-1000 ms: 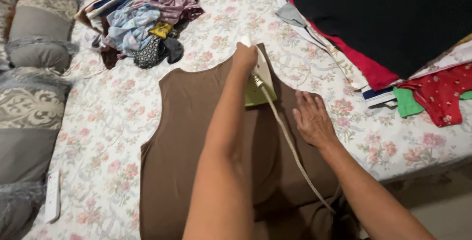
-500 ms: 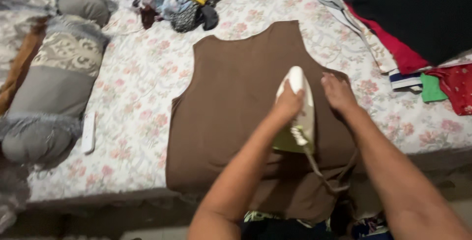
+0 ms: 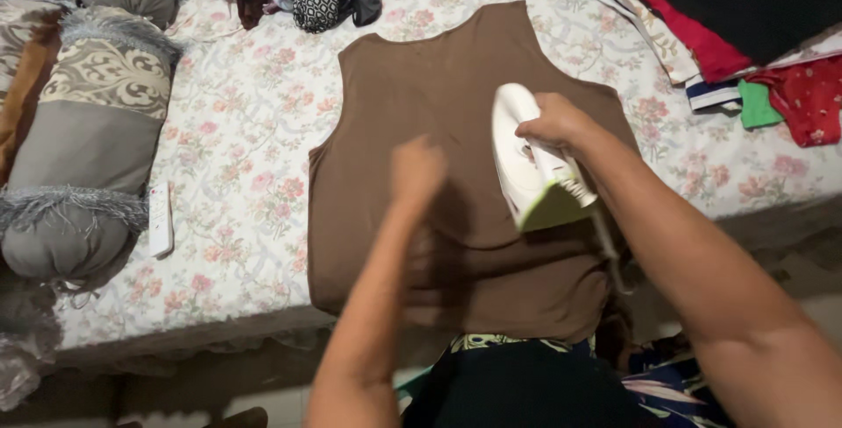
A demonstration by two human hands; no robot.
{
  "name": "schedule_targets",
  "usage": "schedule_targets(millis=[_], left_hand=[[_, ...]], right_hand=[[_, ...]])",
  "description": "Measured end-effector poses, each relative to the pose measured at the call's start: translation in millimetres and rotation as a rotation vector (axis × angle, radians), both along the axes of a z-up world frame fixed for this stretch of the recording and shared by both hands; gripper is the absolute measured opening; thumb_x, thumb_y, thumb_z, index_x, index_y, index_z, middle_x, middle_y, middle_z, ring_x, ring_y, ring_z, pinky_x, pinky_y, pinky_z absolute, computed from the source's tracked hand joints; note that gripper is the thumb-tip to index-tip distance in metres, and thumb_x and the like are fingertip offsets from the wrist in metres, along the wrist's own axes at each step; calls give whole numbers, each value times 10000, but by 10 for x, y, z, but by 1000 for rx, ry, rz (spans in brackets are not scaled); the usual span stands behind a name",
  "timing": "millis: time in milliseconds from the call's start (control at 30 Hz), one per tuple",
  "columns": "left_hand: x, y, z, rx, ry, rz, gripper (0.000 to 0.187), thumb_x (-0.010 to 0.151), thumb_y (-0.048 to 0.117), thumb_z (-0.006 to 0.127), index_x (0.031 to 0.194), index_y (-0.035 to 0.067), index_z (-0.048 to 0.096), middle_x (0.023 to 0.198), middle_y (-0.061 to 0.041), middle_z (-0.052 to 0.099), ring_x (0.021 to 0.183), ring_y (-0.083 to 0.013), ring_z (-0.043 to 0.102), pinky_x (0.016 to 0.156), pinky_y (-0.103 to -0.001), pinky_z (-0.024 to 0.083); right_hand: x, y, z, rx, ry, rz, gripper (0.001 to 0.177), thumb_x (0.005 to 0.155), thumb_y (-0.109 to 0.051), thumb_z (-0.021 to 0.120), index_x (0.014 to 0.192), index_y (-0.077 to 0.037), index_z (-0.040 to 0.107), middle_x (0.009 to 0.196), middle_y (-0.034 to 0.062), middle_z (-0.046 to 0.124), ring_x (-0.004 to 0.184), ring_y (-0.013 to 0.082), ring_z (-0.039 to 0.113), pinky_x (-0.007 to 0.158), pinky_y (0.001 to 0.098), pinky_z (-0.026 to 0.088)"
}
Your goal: The person irons a brown sleeveless top on a bed using a white electric iron. They smooth the fabric, adjust the garment's position, and flip it over to iron both sides.
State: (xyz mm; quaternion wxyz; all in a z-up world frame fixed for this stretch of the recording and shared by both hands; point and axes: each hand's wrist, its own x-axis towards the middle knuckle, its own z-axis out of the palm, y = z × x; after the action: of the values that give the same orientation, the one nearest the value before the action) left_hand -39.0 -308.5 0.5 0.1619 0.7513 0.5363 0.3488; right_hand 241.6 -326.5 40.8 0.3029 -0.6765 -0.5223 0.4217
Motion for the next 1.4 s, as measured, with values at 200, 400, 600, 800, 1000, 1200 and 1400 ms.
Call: schedule_targets(millis=[200,400,600,800,1000,1200,1400], left_hand=[[-1522,-138,-209,-439,477,664,506,891,269,625,1314,0,553,1387,-234,496,1284,-419,510,956,-574,493],[-1838,-210,-300,-461,378,757,454,971,337,598,1239,-29,584,1306,-221,600,1237,-405,578,951,-583,488],[-1981,-98,-497,-373,182,646,380,1036,368,545,1115,13,657,1083,-268,694,1033,-469,649,878,-570,497],[-2429,-10,-357,-139,166,555,334,1046,314,545,1066,7,677,1036,-289,704,1006,-486,650,879,-556,494],[-2535,31,-415,-231,192,514,349,1041,342,562,1077,18,686,1027,-308,702,998,-508,651,876,-558,500],[-2469,-14,-447,-277,229,529,332,1046,338,544,1116,47,687,1029,-291,707,988,-502,652,852,-564,504],[-2536,10,-503,-232,223,500,331,1048,327,542,1104,34,687,1030,-295,710,993,-502,653,860,-564,500]], right_hand=[[217,-40,151,99,-575,349,787,805,-256,723,1520,-70,451,1276,269,659,1128,388,669,955,456,517],[1236,-327,207,-36,-736,269,884,791,-303,759,1600,-194,418,1405,218,631,1194,369,668,1019,461,507],[1340,-734,355,-41,-761,122,834,779,-610,734,1519,-260,570,1245,213,742,1072,367,739,977,472,551],[369,-729,548,-16,-650,382,738,822,-646,643,1480,-323,556,1184,167,753,1042,335,741,948,439,544],[-1274,-702,644,105,-646,654,609,883,-535,582,1462,-346,553,1159,180,718,1058,389,685,896,523,518],[-2212,-820,666,263,-580,736,580,960,-542,516,1468,-269,574,971,172,756,906,374,725,810,515,557],[-1459,-766,379,172,-701,595,627,888,-557,597,1463,-309,555,1046,175,723,959,375,699,796,507,551]])
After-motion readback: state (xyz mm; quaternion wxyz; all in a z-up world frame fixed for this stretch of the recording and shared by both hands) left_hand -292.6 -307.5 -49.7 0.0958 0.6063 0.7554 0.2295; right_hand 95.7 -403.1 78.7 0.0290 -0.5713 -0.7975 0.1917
